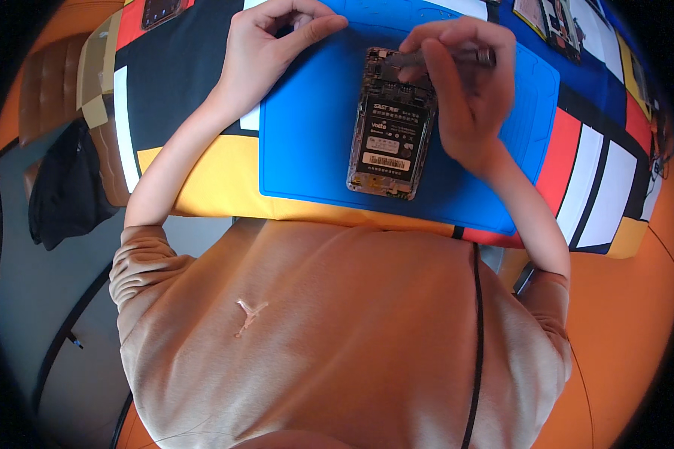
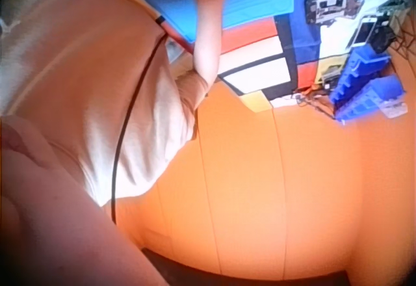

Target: The person uses a screwdriver to remove screws from a disassembled smartphone motherboard placed on a blue mat. The person repeatedly unscrews and sets aside small screws while stabilizing the board with the other hand.

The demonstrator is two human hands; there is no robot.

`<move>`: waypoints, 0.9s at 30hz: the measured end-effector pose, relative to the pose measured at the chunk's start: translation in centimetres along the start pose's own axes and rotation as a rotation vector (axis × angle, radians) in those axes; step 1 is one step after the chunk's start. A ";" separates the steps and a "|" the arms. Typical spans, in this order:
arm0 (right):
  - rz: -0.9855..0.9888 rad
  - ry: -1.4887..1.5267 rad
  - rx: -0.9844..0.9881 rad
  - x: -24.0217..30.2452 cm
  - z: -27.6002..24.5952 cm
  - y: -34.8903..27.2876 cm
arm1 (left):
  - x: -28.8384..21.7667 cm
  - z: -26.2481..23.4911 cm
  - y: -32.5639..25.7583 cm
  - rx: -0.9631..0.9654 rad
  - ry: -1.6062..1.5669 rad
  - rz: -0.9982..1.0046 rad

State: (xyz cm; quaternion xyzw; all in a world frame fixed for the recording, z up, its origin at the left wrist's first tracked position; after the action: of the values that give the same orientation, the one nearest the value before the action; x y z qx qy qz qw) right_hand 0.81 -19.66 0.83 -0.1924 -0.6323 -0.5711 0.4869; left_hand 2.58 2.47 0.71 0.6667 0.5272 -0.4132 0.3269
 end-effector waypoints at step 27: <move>-0.109 -0.081 0.162 0.1 0.9 -1.0 | 0.3 0.1 0.1 -0.006 -0.004 0.091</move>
State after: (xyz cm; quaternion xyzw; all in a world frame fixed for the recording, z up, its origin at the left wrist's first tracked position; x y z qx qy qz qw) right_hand -0.39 -19.15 0.44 -0.1406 -0.7051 -0.5355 0.4431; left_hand 2.66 2.48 0.40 0.6882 0.4969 -0.3976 0.3485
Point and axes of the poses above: each hand's wrist, its own y-axis towards the middle knuckle, its own z-axis out of the palm, x = y × z, the point moved 3 cm from there along y, towards the middle knuckle, and after that the axes turned 12 degrees about y, right-handed, at the moved point
